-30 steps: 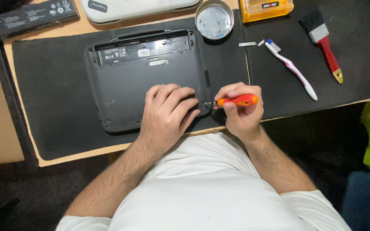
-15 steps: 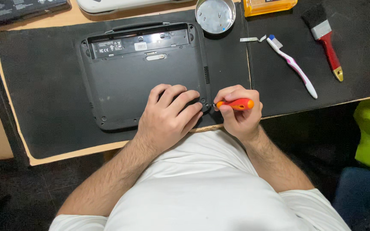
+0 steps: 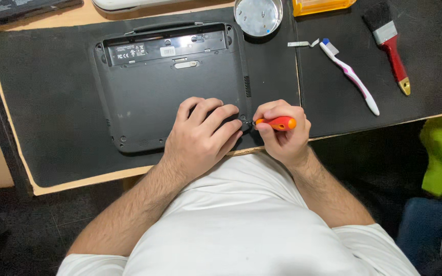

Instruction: The person unscrews and removes several screws from the bottom of a laptop using a screwdriver, سپس removes a component, and opens the laptop to reveal the keyboard.

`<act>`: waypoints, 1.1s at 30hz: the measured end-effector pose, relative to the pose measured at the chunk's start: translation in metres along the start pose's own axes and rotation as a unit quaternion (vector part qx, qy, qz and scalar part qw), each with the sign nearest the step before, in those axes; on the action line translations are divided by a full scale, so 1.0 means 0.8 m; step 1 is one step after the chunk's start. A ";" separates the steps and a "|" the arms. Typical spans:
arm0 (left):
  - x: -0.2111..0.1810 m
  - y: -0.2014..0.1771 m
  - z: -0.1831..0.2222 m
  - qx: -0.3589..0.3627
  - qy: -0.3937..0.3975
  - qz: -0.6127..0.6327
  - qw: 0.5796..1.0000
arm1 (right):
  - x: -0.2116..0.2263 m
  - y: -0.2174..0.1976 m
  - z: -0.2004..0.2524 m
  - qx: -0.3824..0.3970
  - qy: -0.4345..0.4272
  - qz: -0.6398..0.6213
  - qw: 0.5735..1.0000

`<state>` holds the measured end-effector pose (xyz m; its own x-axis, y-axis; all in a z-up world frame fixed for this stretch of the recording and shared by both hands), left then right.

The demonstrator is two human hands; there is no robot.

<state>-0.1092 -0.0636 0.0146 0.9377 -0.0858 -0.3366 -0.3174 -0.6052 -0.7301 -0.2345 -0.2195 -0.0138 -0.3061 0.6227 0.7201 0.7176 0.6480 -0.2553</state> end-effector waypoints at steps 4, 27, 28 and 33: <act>0.000 -0.001 -0.002 -0.001 0.002 -0.001 1.000 | -0.003 -0.001 0.004 0.004 -0.013 0.015 1.000; -0.002 0.022 -0.022 -0.081 -0.084 0.128 0.985 | 0.068 -0.007 -0.042 0.040 0.058 0.193 0.979; -0.003 0.016 -0.024 -0.082 -0.082 0.126 0.985 | 0.074 -0.010 -0.046 0.039 0.056 0.193 0.979; -0.006 0.010 -0.033 -0.018 -0.099 0.164 0.981 | 0.081 -0.013 -0.052 0.065 0.099 0.033 0.992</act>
<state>-0.1128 -0.0889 0.0257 0.7387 -0.1269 -0.6620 -0.5893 -0.5983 -0.5429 -0.2357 -0.2045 0.0624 -0.1228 0.5752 0.8087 0.6409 0.6681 -0.3779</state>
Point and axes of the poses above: each hand's wrist, its own z-axis away from the middle knuckle, its own y-axis out of the palm, x = y × z, the point moved 8 cm from there along -z, towards the middle knuckle, and after that the axes turned 6 degrees about z, right-handed, at the moved point
